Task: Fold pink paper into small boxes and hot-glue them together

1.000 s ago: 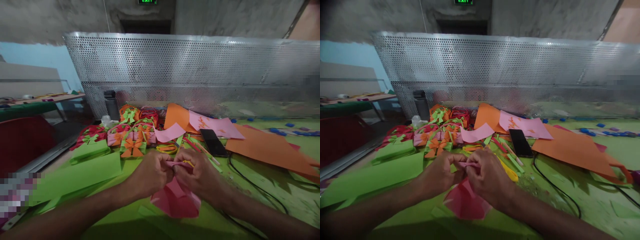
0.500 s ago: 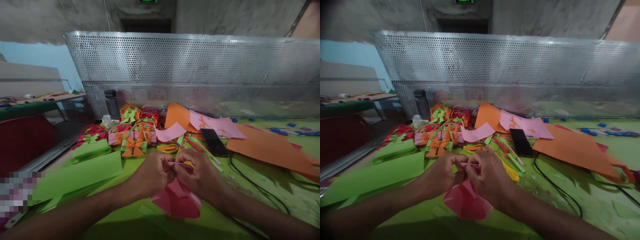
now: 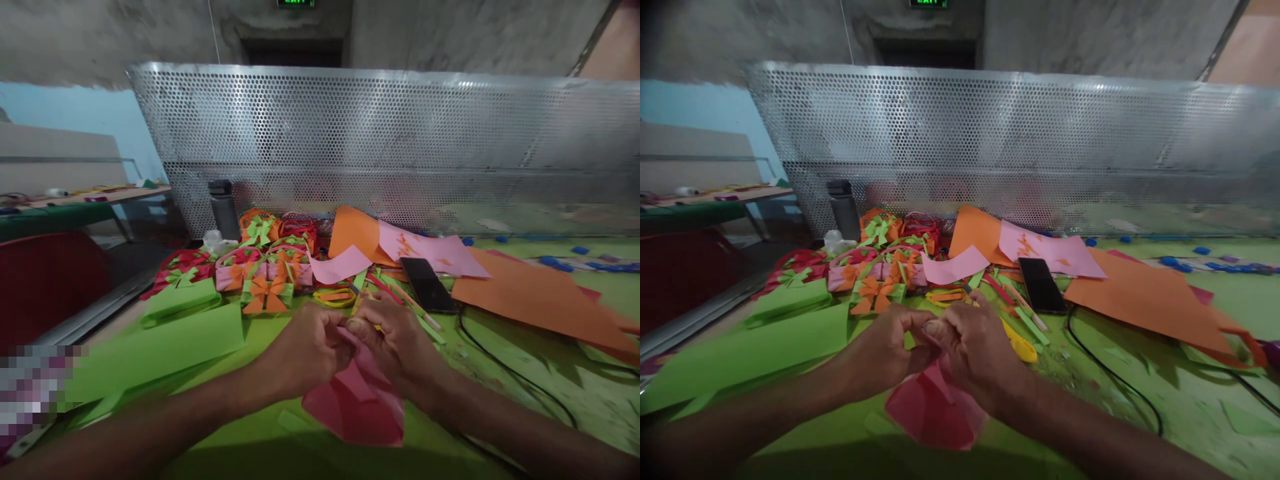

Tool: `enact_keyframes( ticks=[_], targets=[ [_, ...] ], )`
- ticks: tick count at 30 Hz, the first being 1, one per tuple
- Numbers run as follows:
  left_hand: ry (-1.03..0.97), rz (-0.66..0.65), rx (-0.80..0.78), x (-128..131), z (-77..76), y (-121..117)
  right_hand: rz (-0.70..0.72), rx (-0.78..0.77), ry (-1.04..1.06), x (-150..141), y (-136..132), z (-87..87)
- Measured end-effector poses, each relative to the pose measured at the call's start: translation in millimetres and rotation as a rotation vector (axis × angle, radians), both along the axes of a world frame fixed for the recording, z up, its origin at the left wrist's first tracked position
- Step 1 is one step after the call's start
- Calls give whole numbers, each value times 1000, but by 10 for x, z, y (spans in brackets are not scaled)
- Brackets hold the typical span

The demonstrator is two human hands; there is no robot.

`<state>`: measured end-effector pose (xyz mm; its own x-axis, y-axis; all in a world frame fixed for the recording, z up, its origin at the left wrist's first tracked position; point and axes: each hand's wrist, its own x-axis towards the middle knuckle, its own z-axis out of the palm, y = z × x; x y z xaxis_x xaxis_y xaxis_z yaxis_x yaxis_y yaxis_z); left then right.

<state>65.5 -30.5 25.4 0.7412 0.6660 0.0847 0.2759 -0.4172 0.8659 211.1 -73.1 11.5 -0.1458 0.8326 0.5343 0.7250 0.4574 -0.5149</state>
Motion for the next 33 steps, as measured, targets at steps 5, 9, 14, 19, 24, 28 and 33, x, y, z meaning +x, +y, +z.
enact_keyframes(
  ticks=[5,9,14,19,24,28,33],
  targets=[
    [18,47,-35,-18,9,26,48,-73,136,44,-30,43],
    [16,73,-27,-17,5,44,52,-124,73,78,0,-12],
    [26,71,19,-5,-15,55,-40,-94,4,49,16,-34],
    [38,5,-13,-39,16,89,-42,-68,-7,37,1,-17],
    [35,-14,20,-82,42,140,-53,-123,35,70,23,-14],
    [-3,40,34,-77,24,157,-35,-290,165,74,35,-10],
    [9,102,34,-71,48,152,53,-374,272,98,42,-39]
  ],
)
